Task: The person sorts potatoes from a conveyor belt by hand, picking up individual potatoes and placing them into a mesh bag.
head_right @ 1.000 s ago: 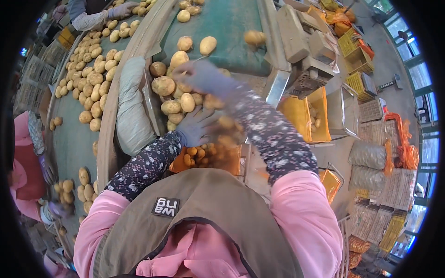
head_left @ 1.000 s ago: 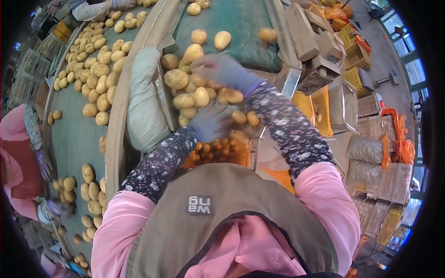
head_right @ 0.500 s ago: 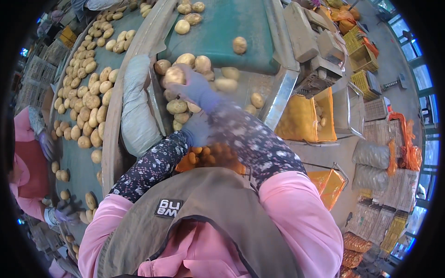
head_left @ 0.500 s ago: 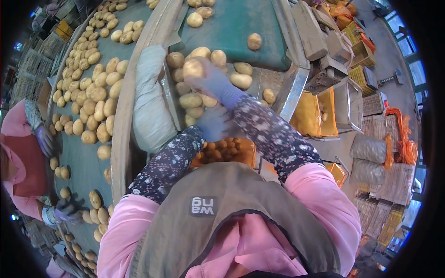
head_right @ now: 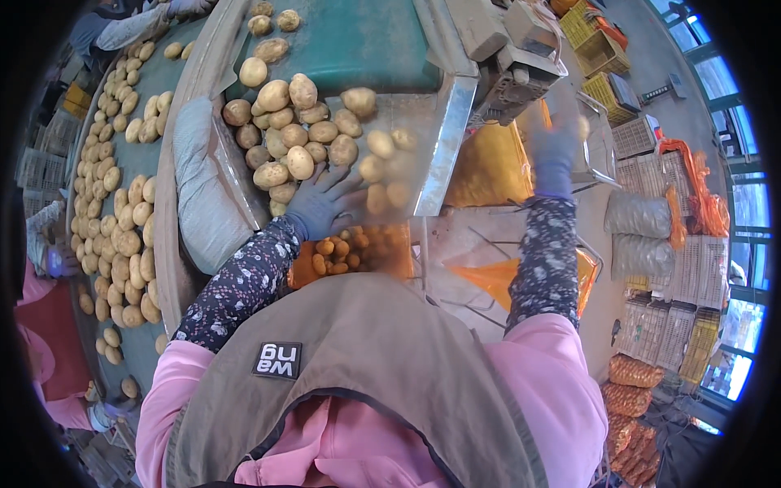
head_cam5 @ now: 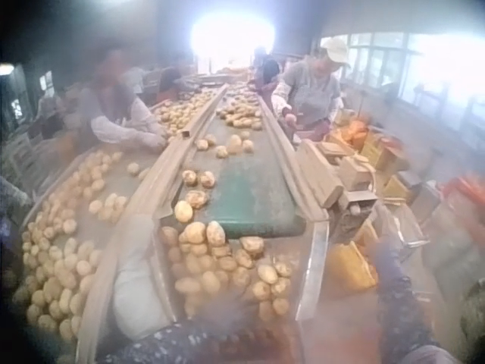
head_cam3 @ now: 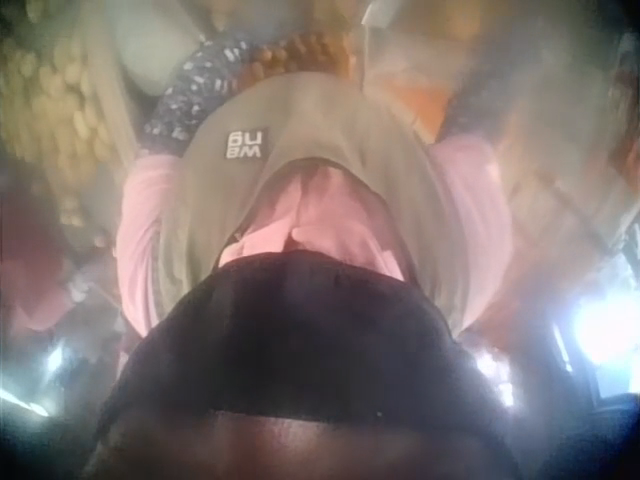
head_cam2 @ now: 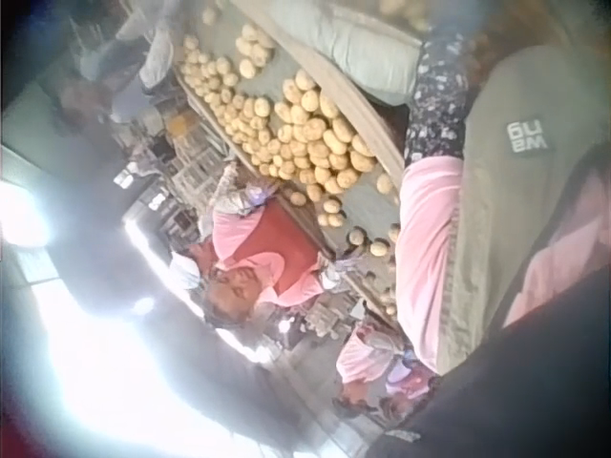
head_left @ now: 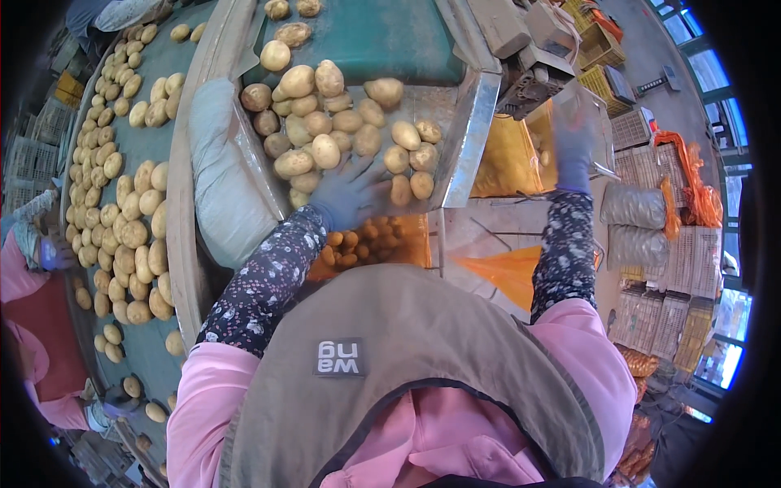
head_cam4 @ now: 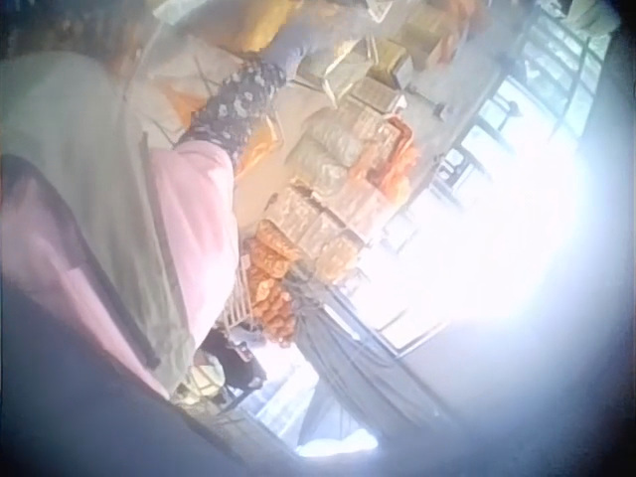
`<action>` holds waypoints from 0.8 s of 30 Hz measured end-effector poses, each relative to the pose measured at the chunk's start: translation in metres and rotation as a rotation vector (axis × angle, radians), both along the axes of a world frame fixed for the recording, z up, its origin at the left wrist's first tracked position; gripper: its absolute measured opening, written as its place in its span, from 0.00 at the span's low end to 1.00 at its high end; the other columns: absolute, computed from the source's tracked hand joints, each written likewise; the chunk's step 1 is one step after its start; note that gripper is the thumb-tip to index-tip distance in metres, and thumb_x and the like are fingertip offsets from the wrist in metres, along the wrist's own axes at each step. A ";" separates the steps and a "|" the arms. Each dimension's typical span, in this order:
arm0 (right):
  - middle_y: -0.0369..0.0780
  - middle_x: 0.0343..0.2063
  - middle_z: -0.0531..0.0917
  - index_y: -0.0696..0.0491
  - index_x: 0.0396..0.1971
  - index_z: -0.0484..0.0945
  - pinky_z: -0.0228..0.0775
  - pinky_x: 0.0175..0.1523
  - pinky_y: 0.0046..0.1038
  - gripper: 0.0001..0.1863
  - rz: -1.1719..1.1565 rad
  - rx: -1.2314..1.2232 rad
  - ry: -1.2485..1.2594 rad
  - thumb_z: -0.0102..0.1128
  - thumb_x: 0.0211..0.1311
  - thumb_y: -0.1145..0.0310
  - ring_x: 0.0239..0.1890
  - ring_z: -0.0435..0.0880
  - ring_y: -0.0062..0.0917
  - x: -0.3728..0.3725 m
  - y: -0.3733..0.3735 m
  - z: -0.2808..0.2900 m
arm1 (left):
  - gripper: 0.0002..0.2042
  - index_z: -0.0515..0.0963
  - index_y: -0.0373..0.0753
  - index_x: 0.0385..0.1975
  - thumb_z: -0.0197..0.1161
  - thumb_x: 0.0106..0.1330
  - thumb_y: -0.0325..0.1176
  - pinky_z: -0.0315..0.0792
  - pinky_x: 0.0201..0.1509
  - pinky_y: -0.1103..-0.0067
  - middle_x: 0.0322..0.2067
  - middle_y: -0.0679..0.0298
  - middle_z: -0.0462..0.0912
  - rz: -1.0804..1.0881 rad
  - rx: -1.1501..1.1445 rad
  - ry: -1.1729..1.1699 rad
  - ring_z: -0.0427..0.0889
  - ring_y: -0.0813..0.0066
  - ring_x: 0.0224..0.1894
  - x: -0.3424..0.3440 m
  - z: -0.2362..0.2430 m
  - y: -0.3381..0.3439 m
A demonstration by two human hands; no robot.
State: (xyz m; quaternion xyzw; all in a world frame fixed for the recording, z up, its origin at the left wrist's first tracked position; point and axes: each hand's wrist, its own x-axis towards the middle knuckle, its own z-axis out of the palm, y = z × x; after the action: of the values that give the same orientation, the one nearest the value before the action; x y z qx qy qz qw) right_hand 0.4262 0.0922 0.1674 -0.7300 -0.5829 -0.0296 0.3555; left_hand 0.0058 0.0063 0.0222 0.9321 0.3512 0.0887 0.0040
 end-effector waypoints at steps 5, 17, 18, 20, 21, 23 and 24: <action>0.48 0.47 0.86 0.54 0.59 0.78 0.76 0.57 0.38 0.25 0.758 -0.460 0.021 0.63 0.63 0.61 0.52 0.86 0.37 -0.160 -0.017 -0.032 | 0.32 0.69 0.55 0.70 0.61 0.63 0.51 0.46 0.79 0.51 0.73 0.66 0.63 0.009 0.007 -0.047 0.57 0.59 0.76 -0.001 -0.011 0.002; 0.51 0.48 0.84 0.57 0.63 0.72 0.78 0.53 0.39 0.34 0.679 -0.693 0.092 0.67 0.58 0.57 0.46 0.87 0.38 -0.197 0.004 -0.050 | 0.32 0.69 0.54 0.70 0.60 0.64 0.52 0.47 0.79 0.51 0.73 0.66 0.63 0.034 -0.033 -0.025 0.61 0.58 0.73 0.001 -0.004 -0.003; 0.49 0.49 0.84 0.56 0.64 0.72 0.79 0.50 0.37 0.34 0.690 -0.668 0.522 0.68 0.60 0.59 0.44 0.87 0.34 -0.195 -0.001 -0.043 | 0.32 0.69 0.54 0.70 0.60 0.64 0.52 0.47 0.79 0.51 0.72 0.66 0.63 0.036 -0.036 -0.018 0.62 0.57 0.72 0.002 -0.002 -0.003; 0.47 0.48 0.84 0.55 0.66 0.71 0.80 0.48 0.33 0.33 0.825 -0.722 1.018 0.68 0.62 0.61 0.43 0.85 0.30 -0.192 0.000 -0.051 | 0.32 0.69 0.54 0.70 0.60 0.64 0.52 0.48 0.79 0.51 0.72 0.65 0.64 0.038 -0.012 0.001 0.62 0.57 0.72 0.001 0.002 -0.003; 0.45 0.47 0.84 0.54 0.68 0.70 0.80 0.45 0.30 0.32 0.934 -0.743 1.523 0.67 0.65 0.63 0.42 0.83 0.26 -0.193 -0.002 -0.047 | 0.33 0.68 0.53 0.70 0.60 0.64 0.52 0.48 0.79 0.52 0.72 0.65 0.64 0.035 0.015 0.019 0.62 0.57 0.72 0.001 0.003 -0.002; 0.46 0.44 0.81 0.53 0.64 0.70 0.76 0.34 0.28 0.25 0.887 -0.673 1.634 0.57 0.72 0.59 0.36 0.82 0.29 -0.207 -0.012 -0.043 | 0.33 0.68 0.53 0.70 0.60 0.63 0.52 0.48 0.79 0.52 0.72 0.65 0.64 0.036 0.006 0.008 0.61 0.57 0.72 0.003 0.001 -0.004; 0.46 0.44 0.81 0.52 0.64 0.70 0.77 0.35 0.27 0.24 0.885 -0.789 1.989 0.56 0.73 0.59 0.36 0.82 0.28 -0.209 -0.012 -0.047 | 0.33 0.68 0.53 0.70 0.60 0.63 0.52 0.48 0.79 0.52 0.72 0.64 0.63 0.041 -0.007 0.002 0.61 0.57 0.72 0.002 0.000 -0.005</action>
State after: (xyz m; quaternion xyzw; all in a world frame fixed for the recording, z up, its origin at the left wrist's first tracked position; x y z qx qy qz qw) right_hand 0.2177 0.0807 0.1206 -0.2232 -0.2192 0.8688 0.3838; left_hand 0.0080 0.0014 0.0222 0.9248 0.3705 0.0865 0.0051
